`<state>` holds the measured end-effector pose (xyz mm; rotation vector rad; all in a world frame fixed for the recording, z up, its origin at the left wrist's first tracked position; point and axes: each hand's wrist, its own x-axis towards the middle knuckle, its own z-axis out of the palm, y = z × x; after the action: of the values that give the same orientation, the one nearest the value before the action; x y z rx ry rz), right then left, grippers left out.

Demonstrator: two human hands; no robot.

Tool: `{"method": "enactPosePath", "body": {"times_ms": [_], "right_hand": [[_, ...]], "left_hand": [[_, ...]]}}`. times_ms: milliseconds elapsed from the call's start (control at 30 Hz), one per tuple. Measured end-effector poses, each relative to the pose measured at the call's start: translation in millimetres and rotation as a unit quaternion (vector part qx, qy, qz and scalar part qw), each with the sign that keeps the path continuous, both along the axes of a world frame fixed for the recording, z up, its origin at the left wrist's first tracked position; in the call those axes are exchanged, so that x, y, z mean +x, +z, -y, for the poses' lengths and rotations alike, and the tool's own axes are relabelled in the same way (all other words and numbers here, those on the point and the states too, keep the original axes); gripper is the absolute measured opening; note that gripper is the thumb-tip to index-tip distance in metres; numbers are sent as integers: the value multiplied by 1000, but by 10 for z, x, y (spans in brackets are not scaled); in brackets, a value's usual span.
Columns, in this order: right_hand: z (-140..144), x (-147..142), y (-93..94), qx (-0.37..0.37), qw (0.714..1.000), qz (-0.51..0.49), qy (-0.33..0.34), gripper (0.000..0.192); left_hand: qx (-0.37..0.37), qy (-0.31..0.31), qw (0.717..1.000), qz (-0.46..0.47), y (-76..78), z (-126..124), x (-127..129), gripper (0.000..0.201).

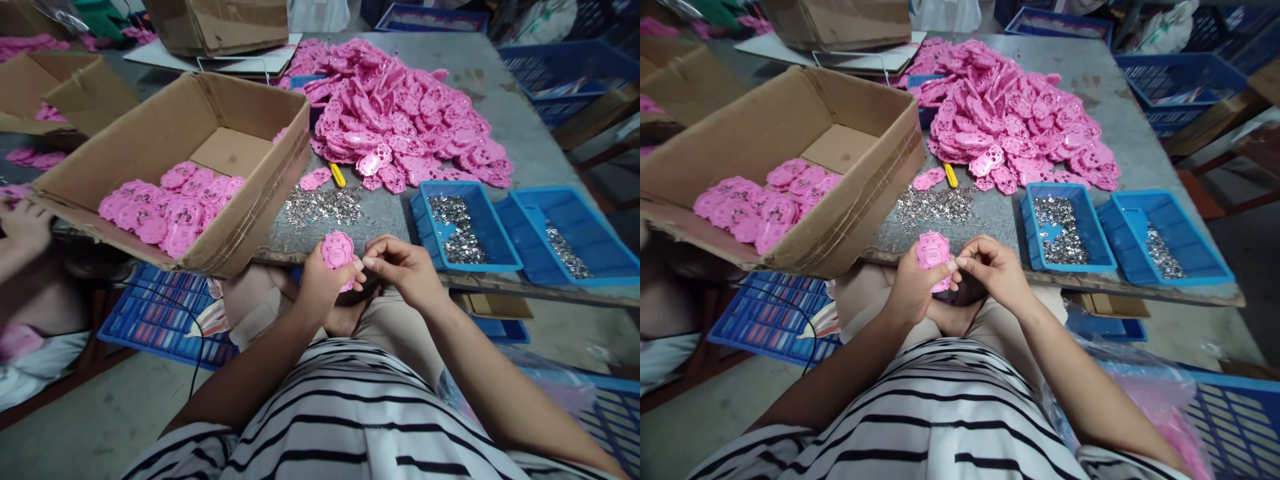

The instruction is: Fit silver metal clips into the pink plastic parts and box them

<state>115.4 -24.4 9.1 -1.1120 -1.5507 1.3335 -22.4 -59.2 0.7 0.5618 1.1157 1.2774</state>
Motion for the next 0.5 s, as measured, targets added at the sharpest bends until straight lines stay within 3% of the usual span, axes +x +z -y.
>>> {"method": "enactPosePath", "body": {"times_ms": [67, 233, 500], "right_hand": [[-19, 6, 12, -3, 1000, 3, -10, 25], [2, -22, -21, -78, 981, -116, -136, 22], [199, -193, -133, -125, 962, -169, -173, 19]], "left_hand": [[-6, -17, 997, 74, 4, -10, -10, 48], [21, -20, 972, 234, -15, -33, -25, 39], [99, -29, 963, 249, -184, 51, 13, 51]]}}
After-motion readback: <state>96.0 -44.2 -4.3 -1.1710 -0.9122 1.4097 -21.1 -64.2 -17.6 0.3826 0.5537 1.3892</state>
